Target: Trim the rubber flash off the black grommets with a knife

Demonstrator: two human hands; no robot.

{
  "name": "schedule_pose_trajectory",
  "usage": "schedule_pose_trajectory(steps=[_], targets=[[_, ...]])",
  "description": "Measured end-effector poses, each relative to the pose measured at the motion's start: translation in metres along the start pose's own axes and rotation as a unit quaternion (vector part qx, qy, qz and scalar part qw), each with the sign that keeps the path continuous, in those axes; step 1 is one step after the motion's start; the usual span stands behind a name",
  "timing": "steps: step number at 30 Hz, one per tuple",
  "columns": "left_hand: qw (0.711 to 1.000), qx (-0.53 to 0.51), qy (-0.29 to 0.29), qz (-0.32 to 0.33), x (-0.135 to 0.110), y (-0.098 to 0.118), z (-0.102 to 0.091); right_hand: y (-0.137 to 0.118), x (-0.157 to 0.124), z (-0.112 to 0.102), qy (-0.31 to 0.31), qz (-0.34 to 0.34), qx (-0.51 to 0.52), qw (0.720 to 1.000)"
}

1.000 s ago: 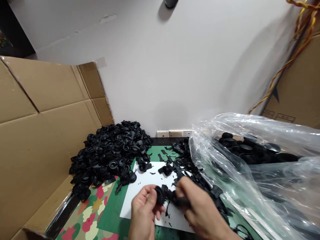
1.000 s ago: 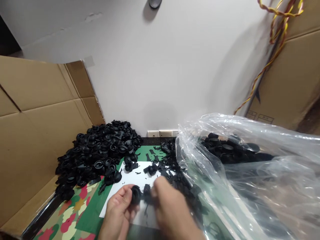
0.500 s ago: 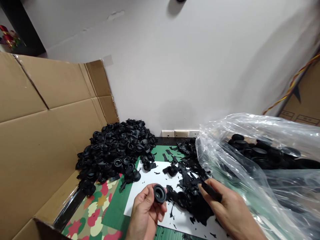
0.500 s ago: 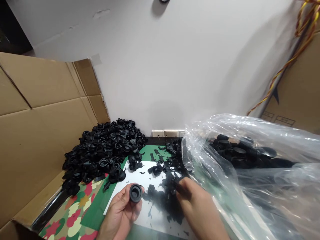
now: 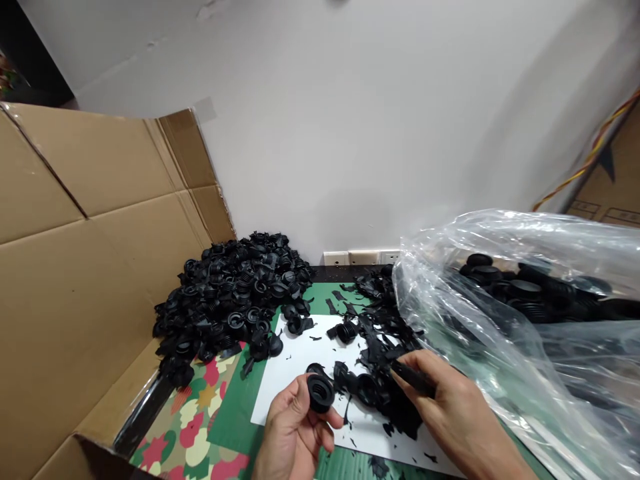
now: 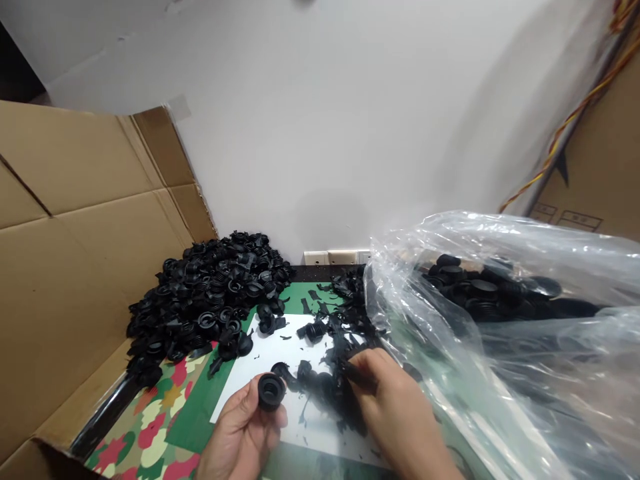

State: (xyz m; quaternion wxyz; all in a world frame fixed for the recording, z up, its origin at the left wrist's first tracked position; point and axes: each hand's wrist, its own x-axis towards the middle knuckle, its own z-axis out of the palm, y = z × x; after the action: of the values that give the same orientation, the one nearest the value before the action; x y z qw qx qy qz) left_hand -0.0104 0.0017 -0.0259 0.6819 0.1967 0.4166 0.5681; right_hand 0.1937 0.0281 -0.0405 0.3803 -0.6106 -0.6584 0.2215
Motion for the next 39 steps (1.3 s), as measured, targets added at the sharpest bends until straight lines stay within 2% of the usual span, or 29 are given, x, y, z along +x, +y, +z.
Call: schedule_pose_trajectory(steps=[5,11,15,24,32,39], targets=[[1.0,0.005,-0.016,0.003,0.002,-0.002,-0.001,0.004,0.0,0.001,0.006,-0.012,-0.01,1.0],[0.998,0.01,-0.061,0.024,0.006,-0.007,-0.005,0.008,0.001,-0.002,0.064,-0.002,0.023,0.998],[0.996,0.029,-0.077,0.029,0.004,-0.006,-0.001,0.008,0.0,-0.005,0.057,0.003,0.025,0.998],[0.995,0.038,-0.084,0.026,0.005,-0.008,0.001,0.002,-0.006,-0.015,0.015,0.024,0.022,0.999],[0.996,0.057,-0.064,0.028,0.0,-0.004,0.009,-0.011,-0.009,-0.023,0.053,0.05,0.043,0.996],[0.995,0.07,-0.061,0.03,-0.003,-0.005,0.009,-0.007,-0.014,-0.023,0.035,0.077,0.133,0.988]])
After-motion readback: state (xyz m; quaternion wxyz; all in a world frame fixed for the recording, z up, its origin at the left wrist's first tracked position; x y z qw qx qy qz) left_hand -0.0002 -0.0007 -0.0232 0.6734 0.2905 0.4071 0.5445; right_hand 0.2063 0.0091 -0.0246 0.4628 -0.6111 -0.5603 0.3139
